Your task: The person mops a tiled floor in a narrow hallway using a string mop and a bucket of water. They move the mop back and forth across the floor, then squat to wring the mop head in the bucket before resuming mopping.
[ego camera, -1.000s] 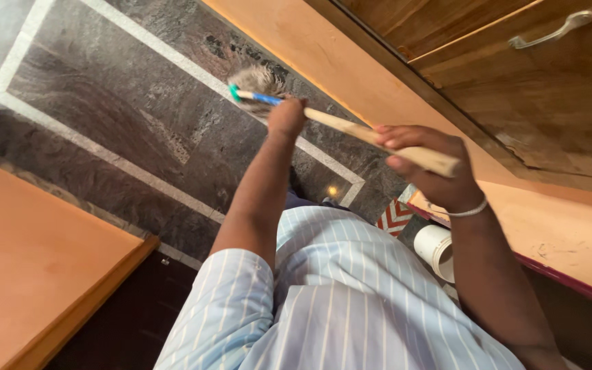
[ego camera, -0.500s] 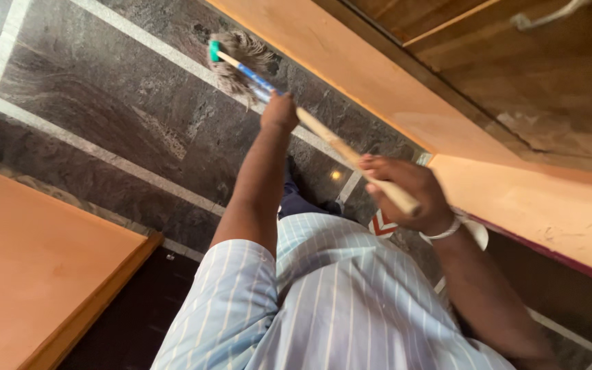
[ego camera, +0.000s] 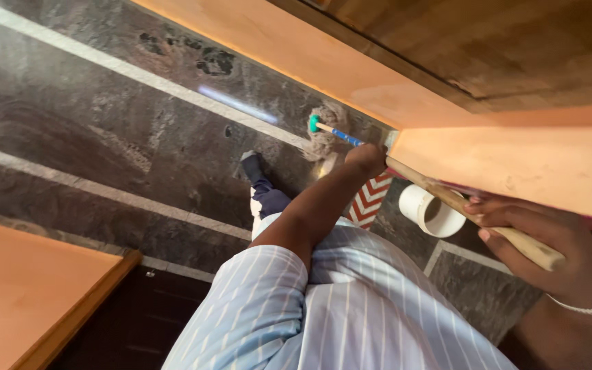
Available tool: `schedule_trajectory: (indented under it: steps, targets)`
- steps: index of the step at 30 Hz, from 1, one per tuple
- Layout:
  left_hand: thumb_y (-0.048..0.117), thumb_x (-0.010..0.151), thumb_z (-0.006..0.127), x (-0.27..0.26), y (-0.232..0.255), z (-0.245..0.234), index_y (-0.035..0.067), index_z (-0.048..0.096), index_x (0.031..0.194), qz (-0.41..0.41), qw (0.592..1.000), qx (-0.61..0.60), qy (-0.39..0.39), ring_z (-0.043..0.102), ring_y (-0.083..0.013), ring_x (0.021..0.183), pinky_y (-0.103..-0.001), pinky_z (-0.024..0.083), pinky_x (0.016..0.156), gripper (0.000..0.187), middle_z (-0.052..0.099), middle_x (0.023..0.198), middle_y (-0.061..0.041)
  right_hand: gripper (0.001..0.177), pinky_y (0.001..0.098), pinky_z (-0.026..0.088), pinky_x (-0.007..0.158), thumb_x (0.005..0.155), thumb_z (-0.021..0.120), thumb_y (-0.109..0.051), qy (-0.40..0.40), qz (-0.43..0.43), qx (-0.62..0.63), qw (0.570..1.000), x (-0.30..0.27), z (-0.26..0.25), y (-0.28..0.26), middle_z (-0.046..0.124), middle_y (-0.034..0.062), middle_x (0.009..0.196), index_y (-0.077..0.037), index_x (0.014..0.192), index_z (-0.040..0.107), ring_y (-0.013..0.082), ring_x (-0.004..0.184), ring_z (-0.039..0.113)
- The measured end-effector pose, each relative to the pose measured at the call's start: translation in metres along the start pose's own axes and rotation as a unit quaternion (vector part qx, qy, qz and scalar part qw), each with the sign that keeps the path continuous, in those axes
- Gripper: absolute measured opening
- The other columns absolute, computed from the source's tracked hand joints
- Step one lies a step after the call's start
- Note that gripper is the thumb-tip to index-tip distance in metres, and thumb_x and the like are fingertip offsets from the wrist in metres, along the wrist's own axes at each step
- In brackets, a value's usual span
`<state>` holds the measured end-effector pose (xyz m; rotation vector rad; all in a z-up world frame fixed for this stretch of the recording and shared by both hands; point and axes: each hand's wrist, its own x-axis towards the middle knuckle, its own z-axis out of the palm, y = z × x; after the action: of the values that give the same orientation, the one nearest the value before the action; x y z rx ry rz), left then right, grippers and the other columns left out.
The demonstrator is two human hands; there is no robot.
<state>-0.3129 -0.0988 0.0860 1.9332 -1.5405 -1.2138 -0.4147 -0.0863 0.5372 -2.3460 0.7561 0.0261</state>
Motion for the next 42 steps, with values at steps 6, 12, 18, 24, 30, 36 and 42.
schedule_trajectory:
  steps: [6, 12, 18, 24, 30, 36, 42]
  targets:
    - [0.033, 0.097, 0.055, -0.015, 0.017, -0.021, 0.014, 0.070, 0.113, 0.008, 0.996, 0.075, -0.038, 0.073, -0.0338, 0.104, -0.048, 0.059, 0.086, 0.030, 0.074, 0.113, -0.014, 0.010, 0.0375, 0.059, 0.105, 0.085, 0.071, 0.003, 0.051, -0.068, 0.087, 0.993, -0.013, 0.011, 0.029, 0.075, 0.0116, 0.107, 0.001, 0.095, 0.072, 0.0246, 0.111, 0.074]
    - [0.030, 0.092, 0.059, -0.028, -0.034, -0.071, 0.015, 0.073, 0.107, -0.039, 0.995, 0.090, 0.034, 0.074, -0.0349, 0.096, -0.050, 0.060, 0.079, 0.026, 0.076, 0.102, -0.014, 0.011, 0.0395, 0.060, 0.106, 0.090, 0.068, 0.007, 0.060, -0.103, 0.136, 0.984, 0.011, 0.027, 0.046, 0.074, 0.0170, 0.110, 0.005, 0.100, 0.070, 0.0265, 0.109, 0.075]
    - [0.024, 0.093, 0.060, -0.057, -0.115, -0.155, 0.011, 0.077, 0.095, -0.080, 0.971, 0.148, 0.173, 0.074, -0.0406, 0.087, -0.051, 0.059, 0.077, 0.022, 0.075, 0.090, -0.020, 0.009, 0.0408, 0.057, 0.109, 0.090, 0.065, 0.009, 0.062, -0.158, 0.215, 0.962, 0.048, 0.055, 0.037, 0.073, 0.0204, 0.114, 0.006, 0.098, 0.069, 0.0302, 0.116, 0.072]
    - [0.023, 0.089, 0.065, -0.078, -0.136, -0.198, 0.003, 0.068, 0.111, -0.108, 0.937, 0.184, 0.278, 0.068, -0.0497, 0.099, -0.049, 0.061, 0.074, 0.030, 0.061, 0.118, -0.044, 0.011, 0.0418, 0.055, 0.115, 0.091, 0.064, 0.009, 0.062, -0.165, 0.290, 0.940, 0.064, 0.060, 0.032, 0.072, 0.0205, 0.117, 0.004, 0.100, 0.068, 0.0286, 0.120, 0.071]
    - [0.017, 0.083, 0.068, -0.077, -0.151, -0.165, 0.002, 0.058, 0.117, -0.191, 0.938, 0.037, 0.288, 0.054, -0.0523, 0.123, -0.052, 0.056, 0.088, 0.039, 0.047, 0.137, -0.041, 0.015, 0.0407, 0.054, 0.110, 0.089, 0.065, 0.008, 0.004, -0.130, 0.262, 0.956, 0.072, 0.074, 0.036, 0.072, 0.0209, 0.123, 0.005, 0.103, 0.071, 0.0298, 0.125, 0.069]
    - [0.014, 0.098, 0.055, -0.057, -0.146, -0.111, -0.001, 0.058, 0.129, -0.168, 0.977, 0.070, 0.115, 0.066, -0.0471, 0.112, -0.050, 0.057, 0.093, 0.035, 0.059, 0.126, -0.037, 0.017, 0.0362, 0.057, 0.101, 0.086, 0.069, 0.006, 0.010, -0.097, 0.205, 0.974, 0.058, 0.082, 0.038, 0.075, 0.0168, 0.117, 0.002, 0.102, 0.073, 0.0262, 0.117, 0.072]
    - [0.034, 0.098, 0.059, -0.011, -0.076, -0.027, 0.004, 0.072, 0.107, 0.027, 0.980, 0.199, 0.001, 0.073, -0.0387, 0.099, -0.047, 0.060, 0.085, 0.034, 0.073, 0.108, -0.019, 0.017, 0.0343, 0.059, 0.104, 0.082, 0.072, 0.005, 0.057, -0.030, 0.134, 0.989, 0.001, 0.028, 0.024, 0.077, 0.0139, 0.108, -0.001, 0.098, 0.074, 0.0237, 0.115, 0.074]
